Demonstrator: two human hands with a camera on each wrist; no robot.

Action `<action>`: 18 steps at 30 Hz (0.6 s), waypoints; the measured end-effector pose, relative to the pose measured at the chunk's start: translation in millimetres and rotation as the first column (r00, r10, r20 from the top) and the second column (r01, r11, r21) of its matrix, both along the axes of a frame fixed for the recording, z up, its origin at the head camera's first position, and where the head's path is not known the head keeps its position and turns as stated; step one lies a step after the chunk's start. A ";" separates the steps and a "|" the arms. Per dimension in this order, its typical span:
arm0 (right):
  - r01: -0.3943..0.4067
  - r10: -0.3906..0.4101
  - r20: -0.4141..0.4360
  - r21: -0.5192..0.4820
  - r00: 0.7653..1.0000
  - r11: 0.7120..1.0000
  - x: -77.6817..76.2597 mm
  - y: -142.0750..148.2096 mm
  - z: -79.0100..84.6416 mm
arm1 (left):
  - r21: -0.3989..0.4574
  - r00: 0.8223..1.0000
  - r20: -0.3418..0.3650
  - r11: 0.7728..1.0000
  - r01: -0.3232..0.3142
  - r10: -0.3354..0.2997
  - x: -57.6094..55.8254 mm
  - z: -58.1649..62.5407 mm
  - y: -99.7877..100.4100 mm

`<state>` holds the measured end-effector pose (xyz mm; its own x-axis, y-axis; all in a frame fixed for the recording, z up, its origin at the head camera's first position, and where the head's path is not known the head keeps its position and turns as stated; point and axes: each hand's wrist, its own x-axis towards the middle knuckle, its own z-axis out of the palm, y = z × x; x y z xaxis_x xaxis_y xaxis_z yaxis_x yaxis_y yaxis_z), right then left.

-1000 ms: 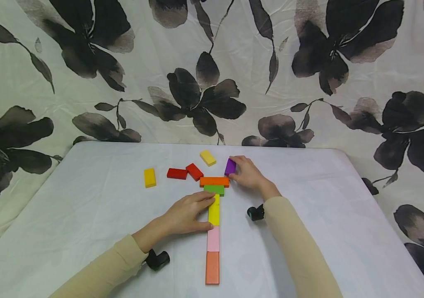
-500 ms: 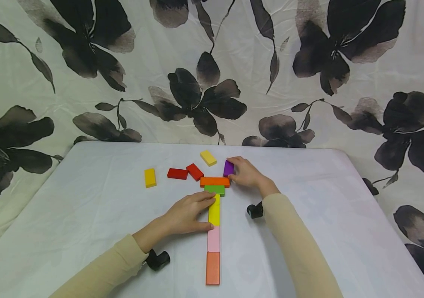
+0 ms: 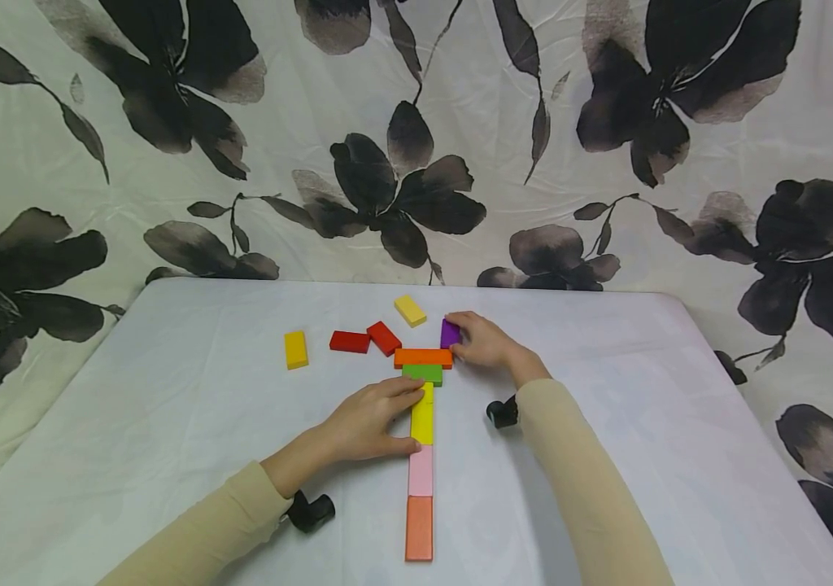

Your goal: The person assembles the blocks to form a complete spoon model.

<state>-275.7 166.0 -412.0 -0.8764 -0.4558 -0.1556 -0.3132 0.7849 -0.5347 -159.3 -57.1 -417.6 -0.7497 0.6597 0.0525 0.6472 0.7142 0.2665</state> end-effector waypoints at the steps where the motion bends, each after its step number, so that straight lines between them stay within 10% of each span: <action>1: -0.004 0.004 -0.004 -0.004 1.000 1.000 0.2 0.4 -0.1 | -0.001 1.000 -0.001 1.000 0.000 0.000 0.1 0.1 0.1; 18: 0.032 -0.034 -0.059 -0.041 0.998 0.999 -0.1 9.1 -8.6 | -0.005 1.000 -0.008 1.000 -0.003 0.003 1.2 0.8 0.7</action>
<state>-275.7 175.1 -420.6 -0.8982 -0.4314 -0.0848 -0.3199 0.7736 -0.5469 -158.1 -56.4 -416.8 -0.7509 0.6581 0.0552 0.6474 0.7172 0.2578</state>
